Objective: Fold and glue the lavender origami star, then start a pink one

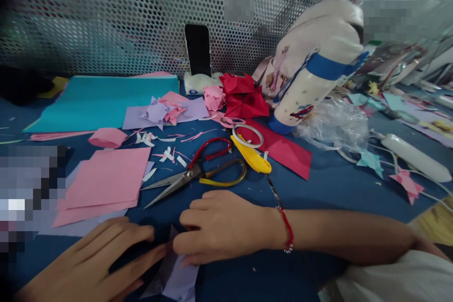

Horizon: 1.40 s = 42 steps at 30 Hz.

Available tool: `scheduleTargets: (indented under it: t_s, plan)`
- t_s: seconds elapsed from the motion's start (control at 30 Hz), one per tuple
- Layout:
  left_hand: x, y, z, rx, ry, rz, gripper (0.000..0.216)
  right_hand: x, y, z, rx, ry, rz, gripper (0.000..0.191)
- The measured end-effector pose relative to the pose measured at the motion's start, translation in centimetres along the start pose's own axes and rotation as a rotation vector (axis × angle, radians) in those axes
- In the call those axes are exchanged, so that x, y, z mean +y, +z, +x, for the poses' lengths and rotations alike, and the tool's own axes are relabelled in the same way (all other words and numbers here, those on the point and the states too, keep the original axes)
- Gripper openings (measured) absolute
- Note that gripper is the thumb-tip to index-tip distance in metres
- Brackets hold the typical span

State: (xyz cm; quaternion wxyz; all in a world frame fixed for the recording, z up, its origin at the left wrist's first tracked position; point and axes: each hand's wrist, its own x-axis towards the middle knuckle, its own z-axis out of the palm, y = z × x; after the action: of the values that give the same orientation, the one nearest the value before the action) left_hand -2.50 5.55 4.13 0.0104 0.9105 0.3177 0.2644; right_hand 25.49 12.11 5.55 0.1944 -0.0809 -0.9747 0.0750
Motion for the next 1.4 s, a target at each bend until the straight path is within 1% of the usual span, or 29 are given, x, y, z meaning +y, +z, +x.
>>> scheduleTargets:
  t_s: [0.1,0.23,0.37,0.6,0.77,0.93,1.07,1.27,1.4]
  plan:
    - [0.0,-0.2,0.2,0.025,0.022,0.011,0.044,-0.1,0.1,-0.2,-0.008,-0.004,-0.01,0.032]
    - [0.1,-0.6,0.5,0.016,0.035,0.014,0.045,-0.1,0.3,-0.4,-0.06,-0.005,-0.015,0.031]
    - [0.1,-0.7,0.5,0.009,0.039,0.012,0.046,0.0,0.3,-0.4,-0.02,-0.007,-0.003,0.03]
    - [0.2,-0.2,0.3,0.017,0.011,-0.005,0.046,-0.3,0.0,-0.2,-0.036,0.014,0.0,0.031]
    - [0.2,-0.1,0.0,0.008,-0.003,0.0,0.044,-0.5,-0.1,-0.1,-0.106,0.031,-0.006,0.034]
    - [0.1,-0.4,0.3,0.007,0.017,0.006,0.045,-0.3,0.0,-0.1,-0.044,0.025,0.03,0.038]
    - [0.0,-0.3,0.3,-0.002,0.019,-0.004,0.042,-0.1,0.1,-0.3,-0.078,0.023,0.039,0.036]
    - [0.0,0.2,-0.5,0.005,0.002,0.005,0.041,-0.1,0.1,-0.7,-0.104,0.022,0.029,0.033]
    - [0.1,0.2,-1.0,-0.005,-0.011,-0.004,0.042,-0.1,0.0,-0.7,-0.043,0.033,0.058,0.037]
